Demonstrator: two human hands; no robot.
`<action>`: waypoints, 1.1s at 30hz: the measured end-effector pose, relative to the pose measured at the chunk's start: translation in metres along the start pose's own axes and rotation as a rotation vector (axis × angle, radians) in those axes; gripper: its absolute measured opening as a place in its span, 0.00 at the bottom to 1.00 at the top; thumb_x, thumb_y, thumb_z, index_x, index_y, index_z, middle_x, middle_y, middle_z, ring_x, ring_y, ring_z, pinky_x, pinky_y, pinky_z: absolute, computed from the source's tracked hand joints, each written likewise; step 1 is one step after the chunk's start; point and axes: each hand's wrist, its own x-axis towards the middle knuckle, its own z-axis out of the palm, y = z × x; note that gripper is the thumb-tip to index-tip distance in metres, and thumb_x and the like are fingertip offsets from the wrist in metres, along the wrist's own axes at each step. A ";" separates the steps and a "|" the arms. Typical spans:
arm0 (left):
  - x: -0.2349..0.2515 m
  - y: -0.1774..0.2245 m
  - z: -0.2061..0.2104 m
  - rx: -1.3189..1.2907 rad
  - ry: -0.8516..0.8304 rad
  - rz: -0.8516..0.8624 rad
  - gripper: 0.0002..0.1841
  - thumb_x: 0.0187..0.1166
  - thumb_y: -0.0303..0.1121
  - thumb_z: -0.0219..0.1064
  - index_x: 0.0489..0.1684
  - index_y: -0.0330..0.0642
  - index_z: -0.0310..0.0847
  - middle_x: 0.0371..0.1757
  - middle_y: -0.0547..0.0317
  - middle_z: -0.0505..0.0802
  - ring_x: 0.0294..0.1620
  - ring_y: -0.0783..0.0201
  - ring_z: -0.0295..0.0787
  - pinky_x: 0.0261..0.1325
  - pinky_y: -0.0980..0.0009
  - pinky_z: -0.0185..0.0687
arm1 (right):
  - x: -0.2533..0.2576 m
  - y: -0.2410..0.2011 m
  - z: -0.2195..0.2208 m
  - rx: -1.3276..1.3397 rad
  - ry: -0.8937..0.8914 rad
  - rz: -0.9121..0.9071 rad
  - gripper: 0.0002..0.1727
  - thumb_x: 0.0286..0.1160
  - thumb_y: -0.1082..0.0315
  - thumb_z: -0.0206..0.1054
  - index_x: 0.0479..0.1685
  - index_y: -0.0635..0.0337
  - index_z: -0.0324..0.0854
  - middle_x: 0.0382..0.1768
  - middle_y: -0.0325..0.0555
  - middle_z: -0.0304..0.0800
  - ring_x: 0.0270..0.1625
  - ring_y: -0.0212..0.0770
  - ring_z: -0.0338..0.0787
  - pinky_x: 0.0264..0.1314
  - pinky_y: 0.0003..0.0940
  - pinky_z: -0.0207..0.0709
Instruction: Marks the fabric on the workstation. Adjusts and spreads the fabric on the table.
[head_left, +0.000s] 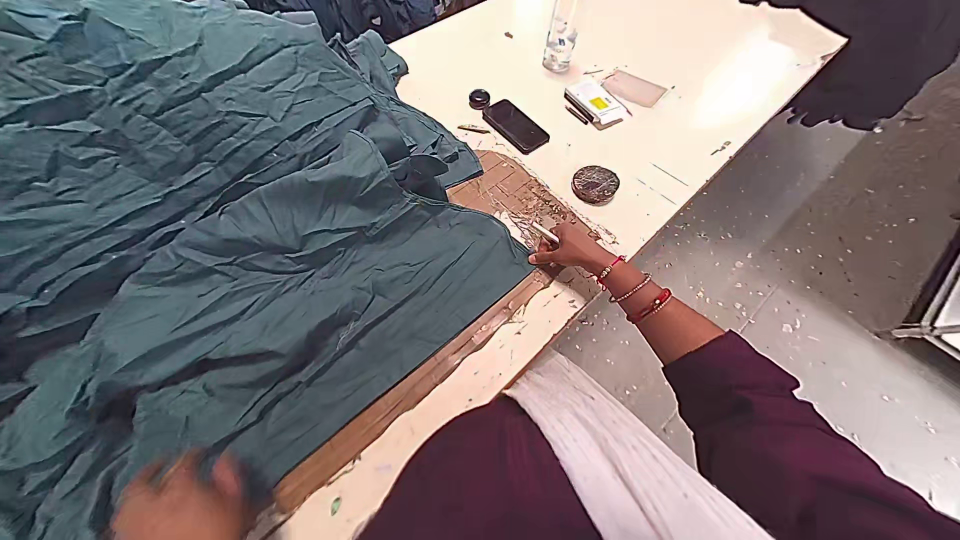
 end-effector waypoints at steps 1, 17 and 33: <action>0.013 0.037 0.013 -0.135 0.057 0.262 0.20 0.83 0.32 0.62 0.60 0.18 0.83 0.69 0.14 0.80 0.72 0.19 0.76 0.75 0.31 0.69 | 0.001 0.002 -0.001 0.007 -0.012 -0.001 0.19 0.66 0.60 0.83 0.20 0.62 0.81 0.17 0.44 0.75 0.23 0.41 0.74 0.32 0.47 0.67; 0.074 0.353 0.097 -0.371 -0.450 1.045 0.16 0.87 0.28 0.56 0.52 0.24 0.88 0.57 0.32 0.92 0.59 0.37 0.91 0.63 0.44 0.83 | -0.019 -0.003 -0.015 0.086 -0.161 -0.245 0.18 0.73 0.74 0.67 0.60 0.74 0.84 0.48 0.67 0.87 0.51 0.57 0.85 0.59 0.54 0.73; 0.111 0.338 0.037 0.437 -0.890 1.042 0.40 0.87 0.19 0.51 0.96 0.71 0.48 0.80 0.29 0.75 0.66 0.27 0.83 0.63 0.35 0.76 | 0.007 -0.013 -0.034 -0.111 0.287 0.129 0.35 0.66 0.53 0.82 0.66 0.72 0.80 0.58 0.77 0.82 0.56 0.70 0.87 0.57 0.67 0.78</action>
